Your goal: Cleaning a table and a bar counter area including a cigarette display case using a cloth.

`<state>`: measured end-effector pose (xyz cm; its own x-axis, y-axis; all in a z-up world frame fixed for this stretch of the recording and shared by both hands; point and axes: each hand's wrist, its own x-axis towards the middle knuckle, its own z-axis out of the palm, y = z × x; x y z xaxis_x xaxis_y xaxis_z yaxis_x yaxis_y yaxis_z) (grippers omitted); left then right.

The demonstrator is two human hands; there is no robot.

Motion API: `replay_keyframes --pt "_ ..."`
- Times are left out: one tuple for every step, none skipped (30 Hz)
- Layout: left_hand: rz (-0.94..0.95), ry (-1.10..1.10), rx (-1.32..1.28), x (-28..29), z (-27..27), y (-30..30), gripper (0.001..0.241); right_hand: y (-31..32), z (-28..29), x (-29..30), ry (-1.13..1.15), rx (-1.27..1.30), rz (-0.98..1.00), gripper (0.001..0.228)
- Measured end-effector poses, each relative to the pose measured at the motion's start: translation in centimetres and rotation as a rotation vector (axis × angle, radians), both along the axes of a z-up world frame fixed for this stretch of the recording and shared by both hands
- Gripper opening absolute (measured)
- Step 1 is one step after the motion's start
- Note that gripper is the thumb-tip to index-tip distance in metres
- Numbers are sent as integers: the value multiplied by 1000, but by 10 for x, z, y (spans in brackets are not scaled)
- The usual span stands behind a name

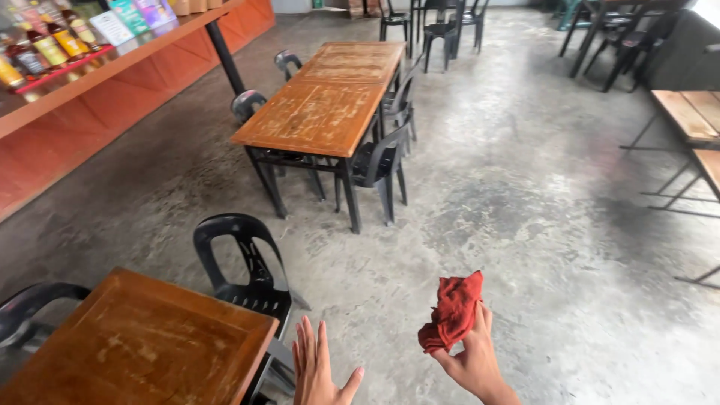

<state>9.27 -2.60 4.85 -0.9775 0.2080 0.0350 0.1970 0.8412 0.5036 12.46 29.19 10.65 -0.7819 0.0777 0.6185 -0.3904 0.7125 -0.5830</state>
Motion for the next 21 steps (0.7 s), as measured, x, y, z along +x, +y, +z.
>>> replay_keyframes --pt "-16 0 -1 0 0 7 122 5 2 4 0 -1 -16 48" --pt "-30 -46 -52 -3 -1 15 124 9 4 7 -2 3 -8 50" --pt "-43 -91 -104 -6 -1 22 125 13 6 9 -5 7 -1 51" --pt "-55 -86 -106 -7 -6 28 125 18 6 12 -1 5 -13 51" --pt "-58 -114 -139 -8 -12 32 126 21 6 15 -12 18 7 51" --pt "-58 -140 -174 -10 -17 36 127 24 7 16 -22 29 30 50" --pt "-67 -133 -179 -15 -17 40 127 28 6 16 -16 26 20 50" --pt "-77 -112 -146 -15 -17 44 127 31 5 19 -41 38 41 47" --pt "-87 -91 -113 -15 -18 46 127 33 3 22 -67 50 62 44" --pt "-88 -98 -118 -13 -17 48 127 33 3 25 -73 45 60 44" --pt "-109 -73 -60 -11 -16 49 125 33 3 27 -111 29 66 45" --pt "-128 -47 -3 -11 -13 51 122 33 5 27 -148 13 73 47" --pt "-128 -53 -8 -11 -16 48 122 32 4 28 -153 7 73 47" --pt "-140 -55 14 -14 -19 48 121 33 5 26 -172 14 88 46" --pt "-152 -57 37 -17 -22 46 121 32 6 23 -191 20 103 45" --pt "-148 -49 42 -23 -19 47 121 33 5 17 -184 26 106 45" --pt "-141 -118 -10 -30 -16 47 121 33 4 11 -167 38 118 44" --pt "-133 -186 -62 -37 -14 45 121 31 3 5 -148 49 129 43" --pt "-129 -178 -58 -45 -12 44 121 29 5 -4 -141 54 133 43" --pt "-113 -222 -95 -49 -9 40 120 24 7 -10 -154 47 145 43" --pt "-98 -266 -133 -55 -6 36 119 19 9 -17 -168 39 157 44"
